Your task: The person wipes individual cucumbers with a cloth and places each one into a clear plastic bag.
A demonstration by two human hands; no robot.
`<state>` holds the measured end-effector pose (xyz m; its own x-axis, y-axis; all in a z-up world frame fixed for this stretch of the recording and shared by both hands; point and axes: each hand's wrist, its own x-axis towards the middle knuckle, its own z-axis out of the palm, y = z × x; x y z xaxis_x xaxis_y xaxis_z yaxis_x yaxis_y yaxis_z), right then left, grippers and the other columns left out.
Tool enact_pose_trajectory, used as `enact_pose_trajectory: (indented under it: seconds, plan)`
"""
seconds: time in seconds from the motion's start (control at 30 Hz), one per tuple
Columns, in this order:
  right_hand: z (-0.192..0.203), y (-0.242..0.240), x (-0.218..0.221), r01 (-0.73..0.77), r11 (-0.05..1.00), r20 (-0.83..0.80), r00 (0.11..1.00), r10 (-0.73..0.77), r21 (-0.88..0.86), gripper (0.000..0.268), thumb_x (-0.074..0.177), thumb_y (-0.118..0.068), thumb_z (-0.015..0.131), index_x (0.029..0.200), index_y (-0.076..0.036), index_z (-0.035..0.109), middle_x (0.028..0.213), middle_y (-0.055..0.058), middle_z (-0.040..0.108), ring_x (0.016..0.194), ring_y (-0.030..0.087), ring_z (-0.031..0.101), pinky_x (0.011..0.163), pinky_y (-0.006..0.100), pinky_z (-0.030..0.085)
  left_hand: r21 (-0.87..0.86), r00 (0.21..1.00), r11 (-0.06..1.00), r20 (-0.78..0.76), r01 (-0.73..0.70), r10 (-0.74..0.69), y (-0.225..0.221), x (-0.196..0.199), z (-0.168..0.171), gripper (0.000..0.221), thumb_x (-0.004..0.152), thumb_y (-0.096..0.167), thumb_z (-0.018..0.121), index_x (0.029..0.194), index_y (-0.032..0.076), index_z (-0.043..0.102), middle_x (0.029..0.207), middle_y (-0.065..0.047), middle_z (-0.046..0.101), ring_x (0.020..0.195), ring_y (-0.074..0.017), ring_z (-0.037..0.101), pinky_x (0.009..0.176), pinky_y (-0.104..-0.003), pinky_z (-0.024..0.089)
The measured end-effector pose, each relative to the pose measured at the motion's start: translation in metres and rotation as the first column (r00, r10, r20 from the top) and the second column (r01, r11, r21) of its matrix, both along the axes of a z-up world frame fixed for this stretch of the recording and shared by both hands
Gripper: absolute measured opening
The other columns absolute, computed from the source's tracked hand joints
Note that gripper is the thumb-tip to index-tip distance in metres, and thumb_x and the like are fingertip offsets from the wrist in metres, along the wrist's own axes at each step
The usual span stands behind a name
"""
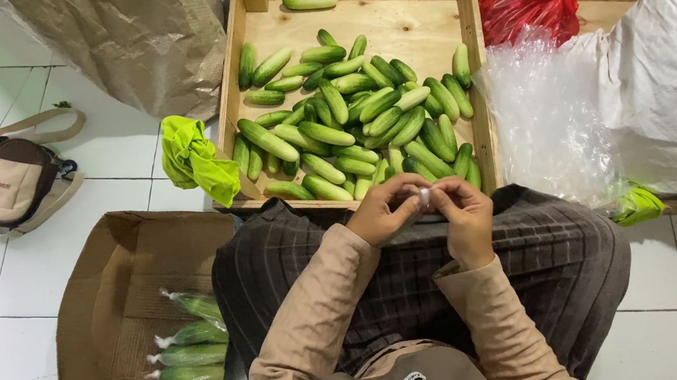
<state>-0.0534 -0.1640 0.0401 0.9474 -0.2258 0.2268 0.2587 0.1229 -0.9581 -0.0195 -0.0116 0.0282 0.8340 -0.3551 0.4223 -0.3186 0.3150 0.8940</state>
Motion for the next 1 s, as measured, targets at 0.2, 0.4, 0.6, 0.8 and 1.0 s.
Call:
enact_pose_trajectory:
  seconds: [0.2, 0.4, 0.6, 0.8, 1.0]
  plan:
    - [0.014, -0.006, 0.000, 0.099, 0.994, 0.128, 0.987, -0.093, -0.041, 0.012, 0.094, 0.004, 0.072, 0.085, 0.006, 0.065, 0.072, 0.012, 0.056, 0.064, 0.016, 0.054, 0.068, 0.030, 0.049, -0.044, 0.997, 0.998, -0.050, 0.048, -0.051, -0.007, -0.003, -0.001, 0.026, 0.102, 0.004, 0.062, 0.126, 0.006, 0.069, 0.083, -0.012, 0.075, 0.078, -0.0169, 0.072, 0.074, -0.031, 0.057]
    - [0.012, -0.013, 0.003, 0.119, 0.993, 0.120, 0.986, -0.115, -0.026, 0.011, 0.098, 0.000, 0.071, 0.088, 0.005, 0.067, 0.070, 0.013, 0.059, 0.065, 0.017, 0.057, 0.071, 0.031, 0.050, -0.062, 0.994, 0.998, -0.111, -0.020, 0.013, -0.016, -0.006, 0.002, 0.025, 0.102, 0.007, 0.064, 0.125, 0.008, 0.072, 0.088, -0.009, 0.076, 0.081, -0.0119, 0.069, 0.075, -0.029, 0.057]
    - [0.000, -0.010, -0.002, -0.026, 0.995, -0.152, 0.987, 0.041, 0.098, 0.027, 0.112, -0.019, 0.049, 0.117, 0.001, 0.066, 0.093, 0.015, 0.069, 0.083, 0.022, 0.069, 0.074, 0.034, 0.059, -0.429, 0.904, 0.883, -0.427, -0.192, -0.011, -0.009, 0.002, -0.025, 0.032, 0.101, 0.010, 0.062, 0.132, 0.003, 0.058, 0.091, -0.018, 0.073, 0.080, -0.0250, 0.076, 0.072, -0.036, 0.065]
    - [-0.030, 0.010, -0.019, -0.439, 0.877, -0.303, 0.823, 0.480, 0.197, 0.050, 0.111, -0.039, 0.040, 0.121, 0.000, 0.069, 0.105, 0.017, 0.074, 0.092, 0.028, 0.074, 0.079, 0.042, 0.061, -0.566, 0.871, 0.741, -0.490, -0.360, 0.049, 0.013, -0.008, 0.008, 0.029, 0.103, 0.009, 0.063, 0.130, 0.003, 0.054, 0.098, -0.019, 0.072, 0.090, -0.0275, 0.076, 0.079, -0.038, 0.066]
    - [-0.029, 0.062, -0.033, -0.617, 0.723, -0.242, 0.684, 0.688, 0.312, 0.038, 0.107, -0.022, 0.051, 0.136, 0.003, 0.058, 0.103, 0.021, 0.071, 0.078, 0.026, 0.072, 0.064, 0.041, 0.063, -0.386, 0.769, 0.674, -0.430, -0.630, 0.473, 0.077, -0.058, 0.010, 0.025, 0.103, 0.011, 0.064, 0.125, 0.001, 0.058, 0.107, -0.018, 0.073, 0.098, -0.0238, 0.074, 0.085, -0.034, 0.061]
